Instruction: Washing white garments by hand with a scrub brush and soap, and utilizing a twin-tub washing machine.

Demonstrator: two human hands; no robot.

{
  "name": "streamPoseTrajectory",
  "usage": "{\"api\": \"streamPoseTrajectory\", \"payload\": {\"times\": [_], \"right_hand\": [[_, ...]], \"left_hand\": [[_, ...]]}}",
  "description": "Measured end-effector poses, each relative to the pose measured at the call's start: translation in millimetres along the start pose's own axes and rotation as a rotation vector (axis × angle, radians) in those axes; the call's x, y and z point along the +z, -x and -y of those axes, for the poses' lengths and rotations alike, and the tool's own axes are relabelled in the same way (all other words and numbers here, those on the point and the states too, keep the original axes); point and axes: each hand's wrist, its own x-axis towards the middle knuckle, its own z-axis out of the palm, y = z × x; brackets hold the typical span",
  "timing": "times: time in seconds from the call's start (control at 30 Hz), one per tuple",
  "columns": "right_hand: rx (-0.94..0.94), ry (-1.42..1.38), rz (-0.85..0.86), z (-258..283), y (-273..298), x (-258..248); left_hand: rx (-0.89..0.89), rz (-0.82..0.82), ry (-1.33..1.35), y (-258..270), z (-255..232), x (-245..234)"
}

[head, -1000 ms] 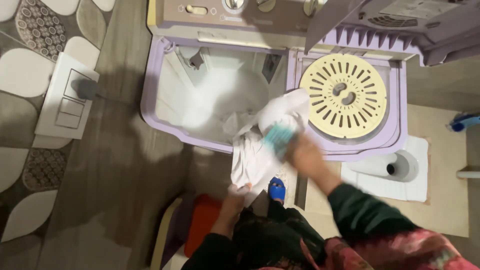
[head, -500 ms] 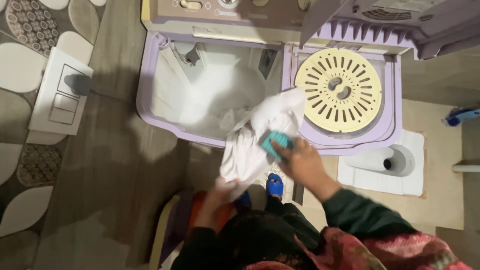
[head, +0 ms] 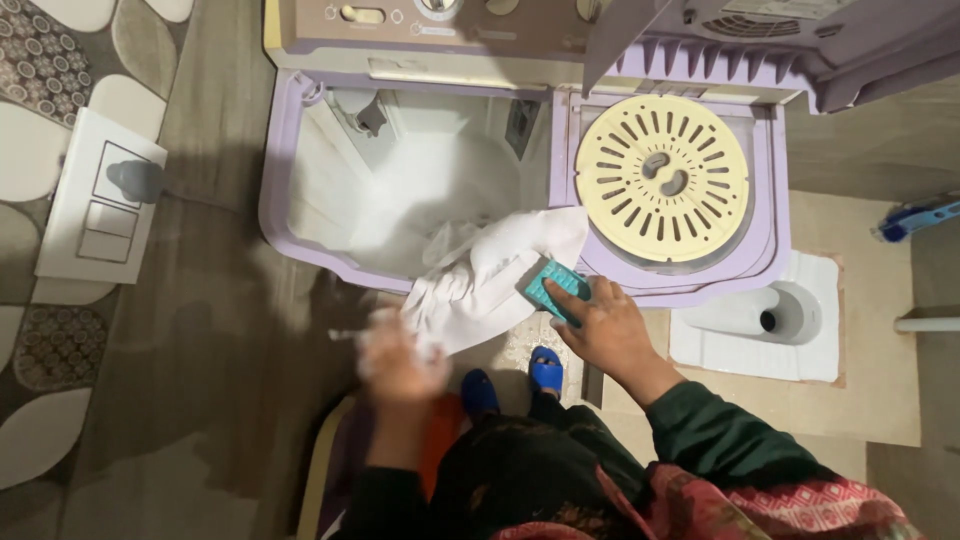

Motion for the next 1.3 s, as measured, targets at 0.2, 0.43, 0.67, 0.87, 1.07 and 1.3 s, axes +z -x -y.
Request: {"api": "streamPoseTrajectory", "payload": {"times": [0.2, 0.43, 0.67, 0.87, 1.07, 1.3], "right_hand": [[0.047, 0.000, 0.045, 0, -4, 1], [0.128, -0.104, 0.105, -14, -18, -3], [0.050, -0.377, 0.194, -29, -59, -59], [-0.332, 0.077, 0.069, -33, -47, -40], [-0.342, -0.025, -0.104, -13, -17, -17], [-0.071, 0.063, -0.137, -27, -30, 1]], "left_hand": [[0.259, 0.124, 0.148, -26, -88, 21], [0.258, 0.440, 0.331, -94, -77, 22], [0.586, 0.420, 0.571, -129, -87, -25], [0.709, 0.403, 0.631, -107, -77, -42], [0.672, 0.466, 0.679, -90, -72, -45], [0.408, 0.466, 0.789, -62, -71, -39]]}}
